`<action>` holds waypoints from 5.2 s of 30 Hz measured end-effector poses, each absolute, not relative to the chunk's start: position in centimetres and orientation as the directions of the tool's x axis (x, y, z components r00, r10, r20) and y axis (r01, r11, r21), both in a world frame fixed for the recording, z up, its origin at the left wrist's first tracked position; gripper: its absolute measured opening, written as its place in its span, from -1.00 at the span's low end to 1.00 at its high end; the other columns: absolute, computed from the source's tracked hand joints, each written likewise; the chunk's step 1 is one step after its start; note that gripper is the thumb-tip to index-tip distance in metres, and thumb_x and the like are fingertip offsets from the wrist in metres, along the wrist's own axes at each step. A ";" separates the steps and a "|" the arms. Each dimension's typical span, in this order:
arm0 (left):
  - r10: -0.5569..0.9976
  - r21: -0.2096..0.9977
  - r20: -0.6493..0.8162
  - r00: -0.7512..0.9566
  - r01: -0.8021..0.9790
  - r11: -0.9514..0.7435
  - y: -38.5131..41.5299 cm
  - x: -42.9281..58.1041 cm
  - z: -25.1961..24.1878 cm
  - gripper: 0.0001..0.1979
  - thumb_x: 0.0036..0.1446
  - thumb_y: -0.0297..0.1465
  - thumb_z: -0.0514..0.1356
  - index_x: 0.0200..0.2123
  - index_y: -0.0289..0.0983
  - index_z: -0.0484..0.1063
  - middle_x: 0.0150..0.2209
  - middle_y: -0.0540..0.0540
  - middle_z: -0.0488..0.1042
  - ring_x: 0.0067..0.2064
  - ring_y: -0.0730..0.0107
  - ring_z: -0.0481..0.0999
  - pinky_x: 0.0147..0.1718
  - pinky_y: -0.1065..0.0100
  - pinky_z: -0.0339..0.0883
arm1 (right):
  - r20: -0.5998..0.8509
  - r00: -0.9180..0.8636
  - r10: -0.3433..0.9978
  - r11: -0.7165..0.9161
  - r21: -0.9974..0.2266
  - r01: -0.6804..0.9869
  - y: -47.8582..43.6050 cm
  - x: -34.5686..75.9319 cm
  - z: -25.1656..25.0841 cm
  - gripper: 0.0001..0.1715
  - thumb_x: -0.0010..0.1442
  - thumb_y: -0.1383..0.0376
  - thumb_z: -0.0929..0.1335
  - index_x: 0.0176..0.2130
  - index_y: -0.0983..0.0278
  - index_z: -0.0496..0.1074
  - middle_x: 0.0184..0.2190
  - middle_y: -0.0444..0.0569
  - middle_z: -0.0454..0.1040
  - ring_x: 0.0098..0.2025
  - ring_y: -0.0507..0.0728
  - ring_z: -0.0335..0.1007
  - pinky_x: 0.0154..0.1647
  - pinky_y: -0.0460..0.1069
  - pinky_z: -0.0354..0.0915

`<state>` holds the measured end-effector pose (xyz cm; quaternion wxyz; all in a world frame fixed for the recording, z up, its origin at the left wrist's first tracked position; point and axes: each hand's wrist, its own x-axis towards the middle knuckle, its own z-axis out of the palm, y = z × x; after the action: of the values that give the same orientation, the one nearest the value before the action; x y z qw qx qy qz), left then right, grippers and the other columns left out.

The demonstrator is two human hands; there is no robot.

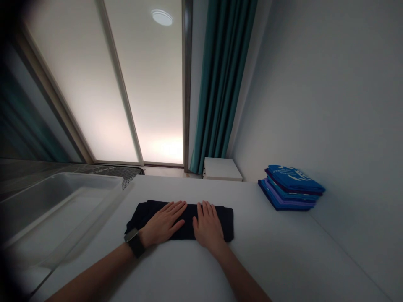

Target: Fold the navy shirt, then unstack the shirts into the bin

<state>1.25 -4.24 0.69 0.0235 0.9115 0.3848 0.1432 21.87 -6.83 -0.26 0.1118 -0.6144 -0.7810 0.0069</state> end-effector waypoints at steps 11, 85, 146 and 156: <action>0.699 0.165 0.084 0.710 0.682 -0.712 -3.0 -4.0 2.2 -0.41 0.28 -0.03 -0.05 0.32 0.04 -0.02 0.36 0.01 0.03 0.34 0.07 0.02 0.26 -0.03 -0.10 | 0.114 -0.145 0.983 0.161 -0.148 0.976 -7.0 25.4 -1.1 -0.28 0.35 0.04 0.02 0.34 0.35 0.02 0.33 0.10 0.05 0.37 0.24 -0.15 0.35 0.16 -0.19; 0.838 0.483 0.217 0.501 0.691 -0.538 -9.0 1.4 1.9 -0.57 0.33 -0.26 -0.09 0.19 -0.17 0.27 0.23 -0.11 0.28 0.25 0.22 0.21 0.25 0.09 0.08 | 0.309 -0.351 0.884 0.449 -0.348 0.823 4.2 21.4 -1.4 -0.45 0.33 0.23 0.08 0.24 0.28 0.18 0.27 0.09 0.19 0.33 0.16 -0.02 0.35 0.23 -0.18; 0.939 0.785 0.329 0.098 0.524 -0.330 6.0 2.1 -0.7 -0.77 0.23 -0.38 -0.02 -0.17 -0.26 0.40 -0.36 -0.05 0.50 -0.36 0.37 0.50 -0.29 0.34 0.38 | 0.089 -0.608 0.789 0.599 -0.333 0.728 -9.1 20.2 3.4 -0.34 0.37 0.03 0.06 0.34 0.21 -0.03 0.36 -0.05 -0.03 0.38 0.14 -0.18 0.39 0.21 -0.35; 0.805 0.507 0.433 0.405 0.629 -0.589 0.4 1.0 0.2 -0.64 0.26 -0.32 0.03 0.09 -0.22 0.35 0.13 -0.18 0.34 0.16 0.18 0.29 0.16 0.10 0.17 | 0.156 -0.444 0.882 0.470 -0.253 0.845 -7.1 22.4 1.0 -0.37 0.34 0.12 0.11 0.30 0.32 0.10 0.33 0.03 0.05 0.36 0.16 -0.08 0.38 0.19 -0.19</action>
<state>0.97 0.44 0.20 0.1331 0.8276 0.4333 0.3310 22.39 -7.13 0.99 0.1338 -0.5101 -0.8468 0.0690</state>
